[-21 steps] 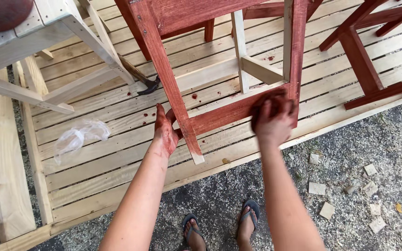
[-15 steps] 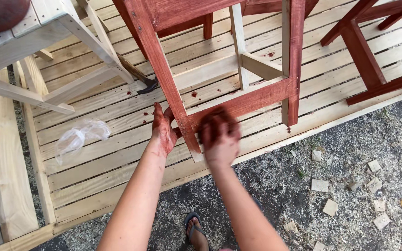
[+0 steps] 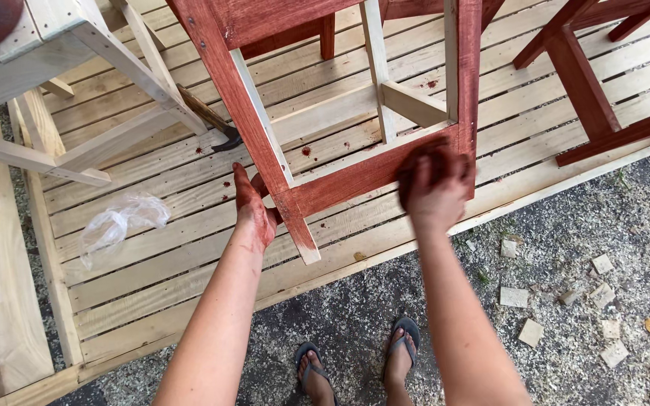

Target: The person rubs a reddish-brown stain onto a wooden stool using a cloth. They systematically cover the legs, frame, and seat, repositioning the stool to reach all surfaces.

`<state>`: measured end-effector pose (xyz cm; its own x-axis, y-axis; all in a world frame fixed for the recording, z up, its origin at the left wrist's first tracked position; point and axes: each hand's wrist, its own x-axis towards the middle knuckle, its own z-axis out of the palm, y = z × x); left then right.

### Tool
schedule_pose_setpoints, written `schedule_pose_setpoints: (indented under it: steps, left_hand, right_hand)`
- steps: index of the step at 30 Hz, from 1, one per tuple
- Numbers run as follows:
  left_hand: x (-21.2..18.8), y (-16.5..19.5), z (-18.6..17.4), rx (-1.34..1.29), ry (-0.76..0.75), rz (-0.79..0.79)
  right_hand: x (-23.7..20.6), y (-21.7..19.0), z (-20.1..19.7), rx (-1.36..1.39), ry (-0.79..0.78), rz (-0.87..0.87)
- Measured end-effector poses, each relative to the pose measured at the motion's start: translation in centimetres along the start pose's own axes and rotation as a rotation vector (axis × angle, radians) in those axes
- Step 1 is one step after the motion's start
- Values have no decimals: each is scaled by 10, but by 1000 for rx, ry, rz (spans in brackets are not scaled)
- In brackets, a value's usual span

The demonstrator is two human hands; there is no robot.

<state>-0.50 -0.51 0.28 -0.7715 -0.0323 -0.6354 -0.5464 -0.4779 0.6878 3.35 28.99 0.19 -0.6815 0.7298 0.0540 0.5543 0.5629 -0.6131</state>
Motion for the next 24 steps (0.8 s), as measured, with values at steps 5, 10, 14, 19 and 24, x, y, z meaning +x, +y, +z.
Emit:
schedule_pose_setpoints:
  steps: [5, 10, 14, 19, 24]
  left_hand:
    - [3, 5, 0, -5, -6, 3]
    - [-3, -1, 10, -23, -73, -40]
    - [-1, 1, 9, -41, -101, -56]
    - [9, -3, 11, -144, -102, -54]
    - [7, -6, 5, -104, -104, -41]
  right_hand:
    - [25, -11, -3, 180, 116, 75]
    - [-22, -19, 7, 76, 31, 85]
    - [-107, -51, 33, 46, 12, -146]
    - [-169, -68, 42, -41, -87, -578]
    - [-128, -45, 28, -89, -180, -512]
